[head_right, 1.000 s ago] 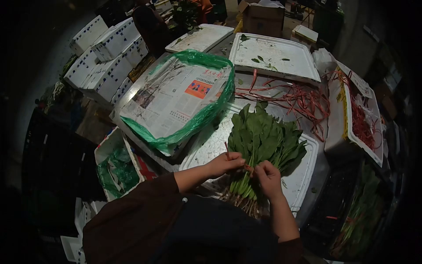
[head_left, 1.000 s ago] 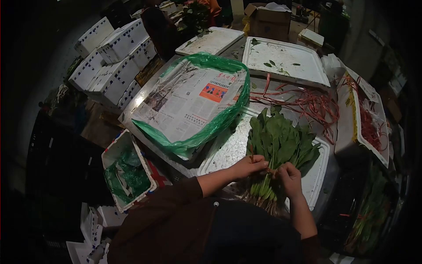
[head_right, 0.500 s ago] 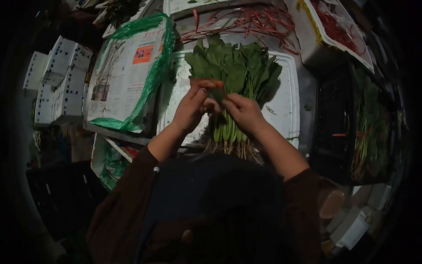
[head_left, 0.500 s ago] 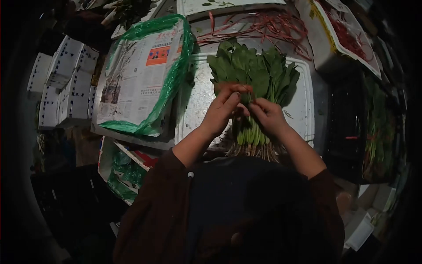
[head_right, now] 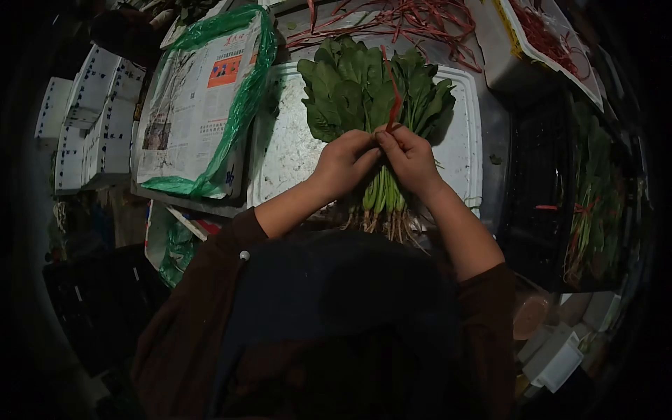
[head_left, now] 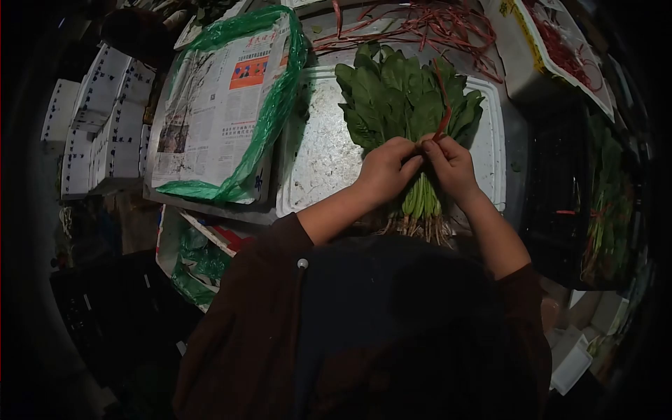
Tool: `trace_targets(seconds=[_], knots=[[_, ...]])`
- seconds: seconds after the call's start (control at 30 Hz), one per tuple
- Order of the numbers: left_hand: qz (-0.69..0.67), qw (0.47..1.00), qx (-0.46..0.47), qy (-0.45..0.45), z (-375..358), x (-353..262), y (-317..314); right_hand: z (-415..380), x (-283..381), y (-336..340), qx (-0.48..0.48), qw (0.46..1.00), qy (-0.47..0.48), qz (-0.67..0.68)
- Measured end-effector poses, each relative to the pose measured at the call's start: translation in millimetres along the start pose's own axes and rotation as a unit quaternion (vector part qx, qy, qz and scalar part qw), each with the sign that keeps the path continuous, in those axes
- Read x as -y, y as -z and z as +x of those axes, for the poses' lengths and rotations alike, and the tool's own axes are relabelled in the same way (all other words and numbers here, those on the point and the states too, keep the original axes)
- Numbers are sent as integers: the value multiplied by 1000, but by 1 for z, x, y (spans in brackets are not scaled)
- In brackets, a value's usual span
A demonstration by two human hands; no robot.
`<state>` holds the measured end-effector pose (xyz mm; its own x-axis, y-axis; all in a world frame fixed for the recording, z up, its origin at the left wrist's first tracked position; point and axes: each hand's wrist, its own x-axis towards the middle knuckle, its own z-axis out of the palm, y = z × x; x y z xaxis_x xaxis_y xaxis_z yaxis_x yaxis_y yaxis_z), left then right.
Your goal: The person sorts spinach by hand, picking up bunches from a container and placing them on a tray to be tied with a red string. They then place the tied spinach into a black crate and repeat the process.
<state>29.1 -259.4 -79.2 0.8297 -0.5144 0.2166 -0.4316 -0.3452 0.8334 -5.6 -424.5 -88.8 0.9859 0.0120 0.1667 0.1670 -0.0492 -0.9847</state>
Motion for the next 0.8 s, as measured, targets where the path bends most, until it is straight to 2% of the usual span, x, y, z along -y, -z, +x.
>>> trace_targets(seconds=[0.13,0.2,0.37,0.47,0.57,0.67,0.73,0.77,0.8], knots=[[-78,996,25,31,0,0,-6,4,11,4,8,999,-41,20],[-132,984,52,108,3,1,-4,6,9,6,17,1000,-3,6],[-116,982,102,113,5,2,-1,7,8,8,14,1000,-10,8],[-142,979,109,100,7,-3,3,8,7,8,11,999,1,-37],[-132,973,128,140,7,-1,6,8,2,8,-11,1000,9,-6],[-149,967,135,157,3,10,8,5,-24,22,-67,994,64,-51],[-165,963,121,173,0,11,7,4,-22,32,-50,979,-91,175],[-166,963,124,174,0,11,7,3,-18,30,-52,979,-94,175],[-153,964,127,179,2,10,7,3,-13,27,-122,963,-117,210]])
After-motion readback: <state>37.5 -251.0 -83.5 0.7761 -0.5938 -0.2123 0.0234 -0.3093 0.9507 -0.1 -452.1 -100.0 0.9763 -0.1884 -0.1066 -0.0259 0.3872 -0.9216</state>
